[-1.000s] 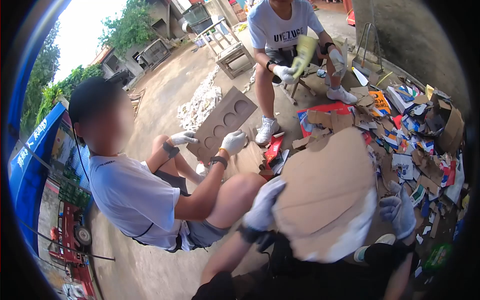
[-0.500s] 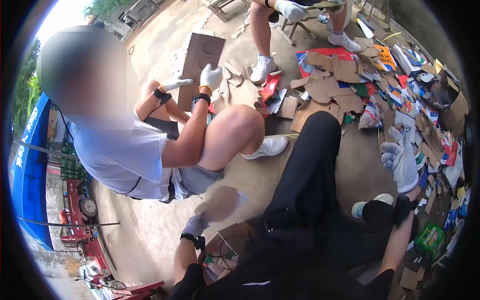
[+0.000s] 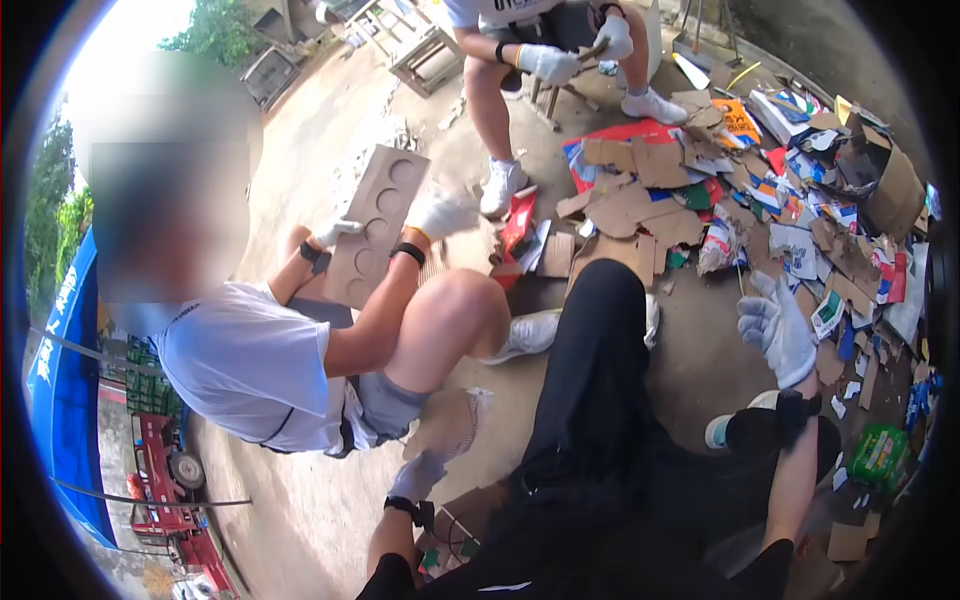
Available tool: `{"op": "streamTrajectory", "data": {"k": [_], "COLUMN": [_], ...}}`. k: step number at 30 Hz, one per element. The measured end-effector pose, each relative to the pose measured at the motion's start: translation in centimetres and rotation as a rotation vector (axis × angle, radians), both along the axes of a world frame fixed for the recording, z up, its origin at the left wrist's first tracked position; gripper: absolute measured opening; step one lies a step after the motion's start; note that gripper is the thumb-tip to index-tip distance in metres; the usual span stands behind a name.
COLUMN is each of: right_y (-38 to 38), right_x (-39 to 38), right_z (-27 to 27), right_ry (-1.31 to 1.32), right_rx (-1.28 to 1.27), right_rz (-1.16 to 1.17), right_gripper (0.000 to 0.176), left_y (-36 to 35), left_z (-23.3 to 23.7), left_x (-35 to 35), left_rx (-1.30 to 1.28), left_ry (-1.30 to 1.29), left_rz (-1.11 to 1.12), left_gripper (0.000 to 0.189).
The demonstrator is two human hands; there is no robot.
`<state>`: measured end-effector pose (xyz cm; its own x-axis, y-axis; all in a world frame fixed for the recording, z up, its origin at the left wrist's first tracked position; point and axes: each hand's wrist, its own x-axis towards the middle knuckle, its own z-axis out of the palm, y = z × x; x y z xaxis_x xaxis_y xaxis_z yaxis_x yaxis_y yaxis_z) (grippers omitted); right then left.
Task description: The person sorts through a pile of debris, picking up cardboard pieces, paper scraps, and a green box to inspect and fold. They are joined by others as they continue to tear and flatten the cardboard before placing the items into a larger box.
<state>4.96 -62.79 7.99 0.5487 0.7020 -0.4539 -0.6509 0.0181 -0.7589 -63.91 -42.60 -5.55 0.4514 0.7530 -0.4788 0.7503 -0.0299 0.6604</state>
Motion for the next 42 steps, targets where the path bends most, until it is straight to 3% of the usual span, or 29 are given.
{"op": "streamTrajectory", "data": {"k": [1,3,4,7,8,11,12,13,15,17,19,22,24,25,27,28,31,33,34,38,39,40,42], "right_y": [0.1,-0.2,-0.4,-0.9,-1.1,-1.3,-1.4,-1.6,-1.8,-2.3,-2.8,-3.7,-3.9,-4.1,-4.5,-4.3,-3.8,-3.2,-2.9,-2.0,-1.8,-1.8,-1.2], "right_x": [0.1,0.0,0.1,0.6,0.6,1.0,1.1,1.0,0.9,1.0,1.1,1.4,0.9,0.9,1.6,1.4,-0.1,-1.1,-0.9,-2.4,-2.3,-2.3,-3.2], "right_z": [0.0,0.0,-0.3,-0.8,-0.9,-1.2,-1.4,-1.4,-1.2,-1.7,-2.3,-2.9,-2.5,-2.6,-3.5,-3.3,-2.0,-0.1,0.0,1.8,1.5,0.8,1.9], "right_ry": [-0.007,0.017,0.027,0.043,0.034,0.06,0.077,0.096,0.097,0.12,0.117,0.136,0.081,0.042,0.0,0.027,0.035,-0.048,0.0,-0.185,-0.187,-0.29,-0.398], "right_rx": [0.008,-0.006,0.018,0.062,0.054,0.06,0.067,0.072,0.067,0.076,0.085,0.131,0.102,0.079,0.092,0.204,0.347,0.541,0.389,0.188,0.201,0.144,0.104], "right_rz": [-0.009,-0.022,-0.018,-0.005,-0.023,-0.028,-0.025,-0.023,-0.046,-0.035,-0.056,-0.005,-0.029,-0.019,0.006,0.05,0.08,0.12,0.126,0.168,0.18,0.188,0.186], "right_gripper": [0.056,0.055,0.054,0.051,0.051,0.053,0.053,0.053,0.052,0.052,0.052,0.054,0.056,0.057,0.062,0.065,0.072,0.065,0.048,0.029,0.029,0.029,0.029], "left_y": [0.5,1.1,1.7,3.6,3.4,3.5,4.8,5.5,6.7,6.1,7.3,9.0,10.2,10.5,11.7,10.6,9.0,7.6,6.7,5.8,5.6,6.2,5.9], "left_z": [-0.3,-0.6,-0.7,-1.5,-3.8,2.6,2.4,4.2,5.7,9.9,10.9,12.1,12.9,12.6,14.3,17.7,20.2,20.4,20.1,16.5,16.4,13.9,14.4], "left_x": [0.3,1.0,1.3,1.7,2.7,9.7,11.0,13.9,19.4,26.5,31.3,38.3,42.6,45.2,48.9,50.1,51.3,50.5,49.9,46.9,46.4,44.8,44.9], "left_rx": [0.008,-0.354,-0.356,-0.978,-0.972,-0.982,-1.003,-1.086,-1.029,-0.966,-0.9,-0.852,-0.387,-0.409,-0.314,-0.543,-0.485,-0.491,-0.493,-0.547,-0.544,-0.349,-0.436], "left_ry": [-0.007,0.039,0.031,-0.415,-0.473,-0.493,-0.591,-0.654,-0.731,-0.769,-0.858,-0.872,-0.728,-0.869,-0.897,-0.816,-0.751,-0.699,-0.701,-0.691,-0.692,-0.657,-0.556], "left_rz": [-0.009,0.31,0.292,0.608,0.816,0.682,0.521,0.508,0.488,0.46,0.221,0.129,-0.099,-0.113,-0.253,-0.078,-0.259,-0.284,-0.28,-0.238,-0.183,-0.208,-0.195], "left_gripper": [0.049,0.039,0.039,0.038,0.028,0.03,0.031,0.031,0.031,0.033,0.033,0.033,0.03,0.032,0.026,0.017,0.018,0.02,0.021,0.037,0.04,0.044,0.054]}}
